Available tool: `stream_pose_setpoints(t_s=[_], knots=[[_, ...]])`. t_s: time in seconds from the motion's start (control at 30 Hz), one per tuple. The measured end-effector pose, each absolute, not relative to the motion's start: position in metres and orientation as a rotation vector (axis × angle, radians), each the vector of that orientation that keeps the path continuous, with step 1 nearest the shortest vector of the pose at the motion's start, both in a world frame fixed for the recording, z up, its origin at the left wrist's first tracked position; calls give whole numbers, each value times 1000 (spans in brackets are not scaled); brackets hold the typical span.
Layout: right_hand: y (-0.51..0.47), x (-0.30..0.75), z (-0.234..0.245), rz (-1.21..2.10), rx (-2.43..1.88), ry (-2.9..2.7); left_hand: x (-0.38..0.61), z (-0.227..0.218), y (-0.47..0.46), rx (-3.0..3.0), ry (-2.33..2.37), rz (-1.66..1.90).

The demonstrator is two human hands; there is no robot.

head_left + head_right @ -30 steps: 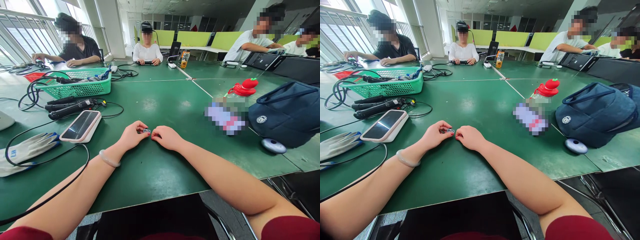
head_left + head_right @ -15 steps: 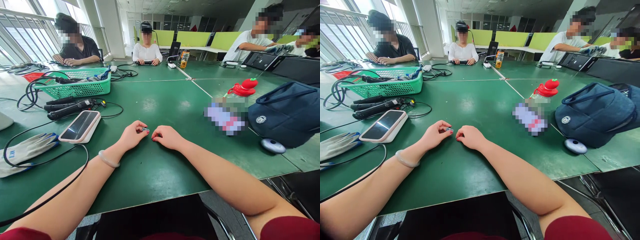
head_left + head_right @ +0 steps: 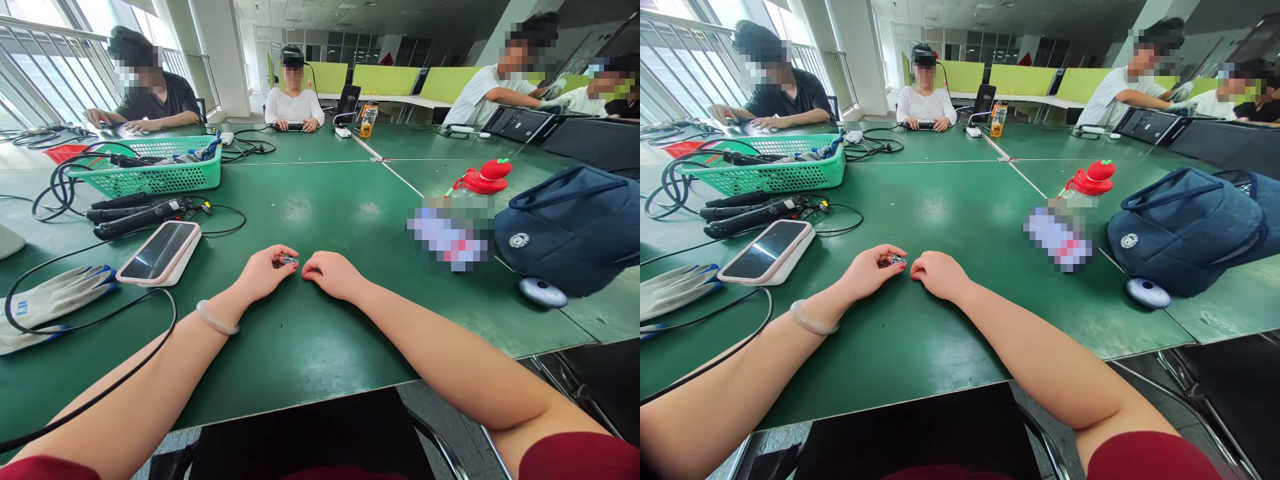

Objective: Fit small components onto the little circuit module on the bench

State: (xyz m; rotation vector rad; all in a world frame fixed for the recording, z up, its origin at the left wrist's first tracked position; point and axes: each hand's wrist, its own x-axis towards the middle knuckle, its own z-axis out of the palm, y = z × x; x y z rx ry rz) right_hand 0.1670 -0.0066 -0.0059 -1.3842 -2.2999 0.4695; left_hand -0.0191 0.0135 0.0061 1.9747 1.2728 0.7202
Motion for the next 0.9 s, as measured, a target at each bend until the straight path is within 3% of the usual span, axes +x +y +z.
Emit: stream_pose_setpoints(t_s=[0.9], knots=[[-7,168,-8,418,-1306,-2311,-20,5,15,1968,1244,697]])
